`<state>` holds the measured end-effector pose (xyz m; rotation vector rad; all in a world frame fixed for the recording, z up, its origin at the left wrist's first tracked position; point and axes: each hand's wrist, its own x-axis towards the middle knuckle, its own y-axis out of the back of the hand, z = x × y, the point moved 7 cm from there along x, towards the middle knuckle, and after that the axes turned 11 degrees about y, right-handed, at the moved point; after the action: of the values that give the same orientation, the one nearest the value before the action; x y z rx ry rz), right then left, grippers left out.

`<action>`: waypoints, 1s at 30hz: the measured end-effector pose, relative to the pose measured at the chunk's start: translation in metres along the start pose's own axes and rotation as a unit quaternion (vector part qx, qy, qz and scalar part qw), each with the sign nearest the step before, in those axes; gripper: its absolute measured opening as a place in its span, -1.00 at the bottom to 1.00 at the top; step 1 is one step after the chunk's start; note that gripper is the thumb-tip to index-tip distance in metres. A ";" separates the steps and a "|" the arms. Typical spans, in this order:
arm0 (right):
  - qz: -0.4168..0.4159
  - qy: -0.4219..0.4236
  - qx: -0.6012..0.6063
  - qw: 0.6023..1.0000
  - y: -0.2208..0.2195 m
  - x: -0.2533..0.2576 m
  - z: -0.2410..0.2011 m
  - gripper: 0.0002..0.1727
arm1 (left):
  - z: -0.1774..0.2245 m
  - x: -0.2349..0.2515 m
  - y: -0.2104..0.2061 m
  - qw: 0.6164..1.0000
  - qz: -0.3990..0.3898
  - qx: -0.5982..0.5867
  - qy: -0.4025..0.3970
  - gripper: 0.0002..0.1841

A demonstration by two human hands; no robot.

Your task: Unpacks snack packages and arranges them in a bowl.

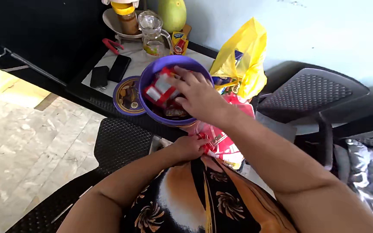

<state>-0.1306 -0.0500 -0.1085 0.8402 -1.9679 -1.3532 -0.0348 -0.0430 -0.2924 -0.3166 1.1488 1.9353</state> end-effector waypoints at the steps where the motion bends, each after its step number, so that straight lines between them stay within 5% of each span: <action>1: 0.009 0.003 0.016 1.000 0.000 -0.009 0.000 -0.52 | -0.001 0.001 -0.001 1.000 -0.012 0.000 0.010 -0.43; 3: 0.009 0.010 0.086 0.996 0.006 -0.044 -0.001 -0.79 | -0.004 0.004 -0.008 0.998 -0.046 -0.015 0.026 -0.38; 7: -0.302 -0.086 0.120 0.942 -0.046 -0.129 0.034 -0.71 | 0.011 -0.008 0.007 0.999 -0.034 0.003 0.006 -0.40; 9: -0.355 -0.167 0.057 0.918 -0.079 -0.170 0.062 -0.66 | 0.025 -0.019 0.020 0.999 -0.025 0.032 -0.005 -0.42; 13: -0.294 -0.229 0.051 0.926 -0.097 -0.208 0.087 -0.49 | 0.050 -0.046 0.043 0.998 -0.012 0.051 -0.044 -0.46; 26: -0.213 -0.303 0.187 0.910 -0.115 -0.224 0.083 -0.56 | 0.075 -0.086 0.056 0.961 0.164 0.066 -0.211 -0.56; 28: -0.111 -0.273 0.252 0.922 -0.115 -0.224 0.086 -0.64 | 0.080 -0.097 0.058 0.942 0.198 0.040 -0.267 -0.59; 30: -0.081 -0.299 0.336 0.890 -0.136 -0.222 0.089 -0.62 | 0.081 -0.108 0.066 0.928 0.214 -0.017 -0.303 -0.60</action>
<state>-0.0395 0.1342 -0.2906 0.9757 -3.0101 -1.0876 -0.0036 -0.0497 -0.1449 0.5345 0.8034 2.1986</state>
